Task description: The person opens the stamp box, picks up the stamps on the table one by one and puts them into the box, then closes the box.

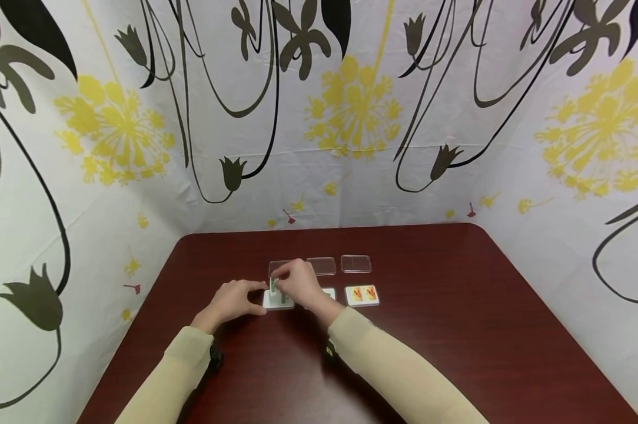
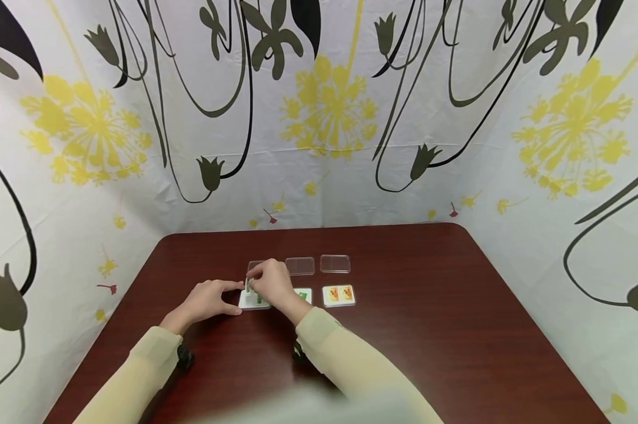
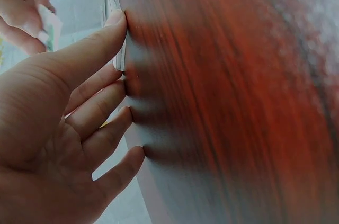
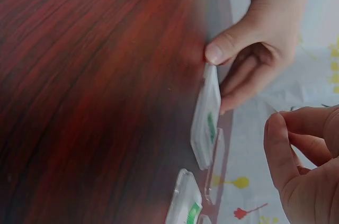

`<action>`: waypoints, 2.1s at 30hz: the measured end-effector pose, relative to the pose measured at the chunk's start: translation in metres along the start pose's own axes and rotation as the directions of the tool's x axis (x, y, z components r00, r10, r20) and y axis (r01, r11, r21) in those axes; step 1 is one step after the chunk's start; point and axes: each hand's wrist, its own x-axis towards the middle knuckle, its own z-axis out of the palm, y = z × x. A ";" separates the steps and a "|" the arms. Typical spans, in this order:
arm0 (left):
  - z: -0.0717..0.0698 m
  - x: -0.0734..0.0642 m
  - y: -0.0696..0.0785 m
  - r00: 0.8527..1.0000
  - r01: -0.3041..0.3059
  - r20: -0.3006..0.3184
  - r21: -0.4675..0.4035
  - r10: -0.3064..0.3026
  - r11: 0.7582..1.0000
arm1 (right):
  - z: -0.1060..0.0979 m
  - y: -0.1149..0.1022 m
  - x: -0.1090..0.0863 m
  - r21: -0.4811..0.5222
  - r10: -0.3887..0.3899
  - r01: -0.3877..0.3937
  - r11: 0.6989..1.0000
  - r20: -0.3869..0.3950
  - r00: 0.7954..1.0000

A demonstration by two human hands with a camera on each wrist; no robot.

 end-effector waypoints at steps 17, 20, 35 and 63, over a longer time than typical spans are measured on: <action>-0.001 0.000 0.002 1.000 0.012 0.000 -0.023 -0.012 1.000 | 0.025 0.005 0.007 -0.148 0.018 -0.016 0.989 0.009 1.000; -0.001 0.001 0.001 1.000 0.013 -0.007 -0.023 -0.013 1.000 | 0.025 0.005 0.008 -0.176 0.016 -0.014 0.984 0.008 1.000; 0.001 0.004 -0.001 1.000 0.028 0.001 -0.015 -0.028 0.999 | 0.033 0.004 0.012 -0.376 0.049 -0.036 0.926 0.024 0.999; 0.000 0.002 0.000 0.999 0.045 0.004 -0.013 -0.045 0.999 | 0.038 0.003 0.009 -0.471 -0.029 0.042 0.881 0.036 0.999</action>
